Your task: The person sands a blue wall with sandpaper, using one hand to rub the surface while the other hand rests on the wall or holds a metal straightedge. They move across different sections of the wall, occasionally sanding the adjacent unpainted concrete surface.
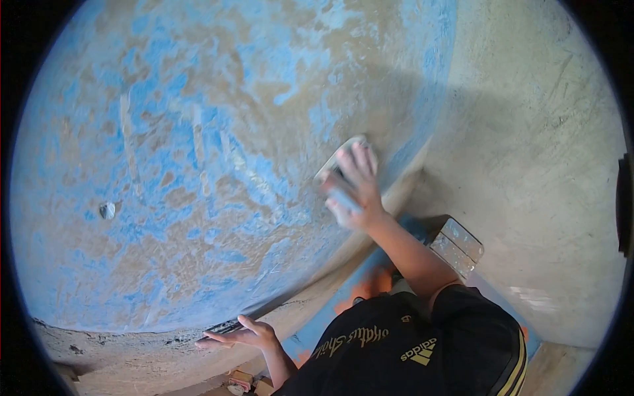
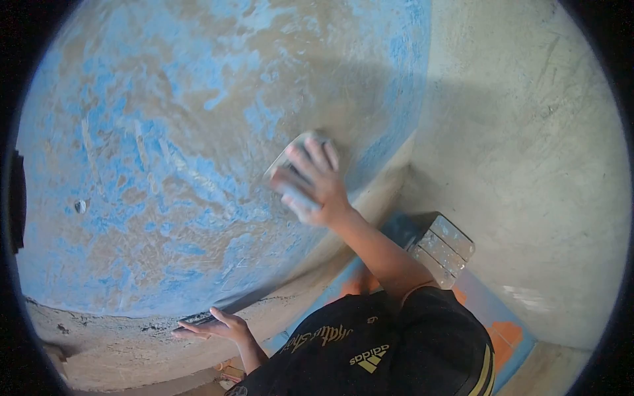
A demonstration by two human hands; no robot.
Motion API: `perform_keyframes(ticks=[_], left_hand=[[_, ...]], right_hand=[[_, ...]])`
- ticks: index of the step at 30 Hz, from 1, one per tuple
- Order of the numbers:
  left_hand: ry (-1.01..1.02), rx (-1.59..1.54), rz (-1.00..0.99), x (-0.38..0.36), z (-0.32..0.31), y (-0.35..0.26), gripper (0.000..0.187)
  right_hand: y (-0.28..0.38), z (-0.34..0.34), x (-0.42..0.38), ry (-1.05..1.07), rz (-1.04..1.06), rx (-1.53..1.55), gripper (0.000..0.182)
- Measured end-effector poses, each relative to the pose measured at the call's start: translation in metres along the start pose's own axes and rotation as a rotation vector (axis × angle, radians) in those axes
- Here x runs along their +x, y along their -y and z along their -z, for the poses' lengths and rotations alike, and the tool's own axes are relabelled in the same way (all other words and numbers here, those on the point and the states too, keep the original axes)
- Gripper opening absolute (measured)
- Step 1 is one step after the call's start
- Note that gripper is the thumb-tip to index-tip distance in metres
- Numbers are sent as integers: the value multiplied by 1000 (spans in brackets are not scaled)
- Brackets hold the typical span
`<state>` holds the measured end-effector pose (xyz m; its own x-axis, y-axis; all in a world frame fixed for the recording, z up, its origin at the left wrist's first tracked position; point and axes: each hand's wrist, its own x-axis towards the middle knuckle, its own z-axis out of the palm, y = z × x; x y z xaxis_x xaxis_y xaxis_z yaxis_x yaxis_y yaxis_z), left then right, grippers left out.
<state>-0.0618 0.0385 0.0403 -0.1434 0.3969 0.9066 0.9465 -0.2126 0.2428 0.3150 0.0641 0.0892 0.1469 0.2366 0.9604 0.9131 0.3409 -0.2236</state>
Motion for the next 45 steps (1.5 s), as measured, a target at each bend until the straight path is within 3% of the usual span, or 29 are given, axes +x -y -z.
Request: perform_keyframes(ticks=[3, 5, 7, 9, 11, 13, 14, 15, 17, 20, 23, 26, 29, 30, 33, 35, 37, 38, 41, 43, 45], left_hand=[[3, -27, -27, -5, -3, 10, 90], [6, -75, -52, -10, -6, 13, 92], [12, -145, -98, -13, -6, 19, 93], [15, -156, -115, -12, -7, 20, 92], [16, -162, -123, -13, -3, 22, 92], [10, -171, -127, -12, -4, 23, 91], [14, -172, -121, -11, -4, 21, 91], [16, -176, -118, -11, -2, 18, 91], [24, -197, -113, -9, -6, 18, 91], [77, -174, -89, -13, 0, 18, 91], [126, -144, -100, -10, 10, 15, 89], [153, -145, -44, -4, 22, -3, 87], [116, -147, 28, -2, 20, -13, 86], [108, -150, 76, -1, 19, -20, 86], [102, -142, 199, 3, 17, -46, 86], [116, -118, 239, 3, 17, -63, 85], [141, -154, 261, 1, 12, -83, 86], [156, -173, 266, 0, 9, -93, 86], [190, -205, 238, -8, 8, -113, 87], [185, -225, 199, -14, 9, -122, 86], [194, -194, 196, -20, 13, -130, 87]], right_hand=[[2, -19, -13, -213, -366, 82, 55], [26, -41, -24, -282, -440, 32, 50], [39, -26, -31, -48, 53, -10, 52], [39, -19, -47, 44, 108, -22, 53], [12, -23, -59, -33, -248, -18, 54], [30, -30, -41, -221, -505, 77, 51], [53, -40, -44, -244, -511, 105, 52], [72, -44, -49, -273, -517, 130, 53], [100, -30, -75, 132, -109, 171, 60], [73, -33, -104, 116, -30, 98, 61], [36, -36, -83, -326, -658, 260, 54], [18, -30, -65, -300, -571, 77, 50], [20, -5, -76, 82, -149, 99, 54], [6, 0, -80, 92, -52, 74, 56], [-31, -3, -93, -276, -792, 416, 55], [-30, 22, -65, -194, -837, 178, 53], [-27, 12, -80, -132, -680, 161, 53], [-27, 20, -87, 12, -513, 186, 54], [-94, 25, -99, 32, -282, 26, 56], [-110, 17, -93, -224, -883, 469, 53], [-121, 22, -79, -246, -726, 52, 51]])
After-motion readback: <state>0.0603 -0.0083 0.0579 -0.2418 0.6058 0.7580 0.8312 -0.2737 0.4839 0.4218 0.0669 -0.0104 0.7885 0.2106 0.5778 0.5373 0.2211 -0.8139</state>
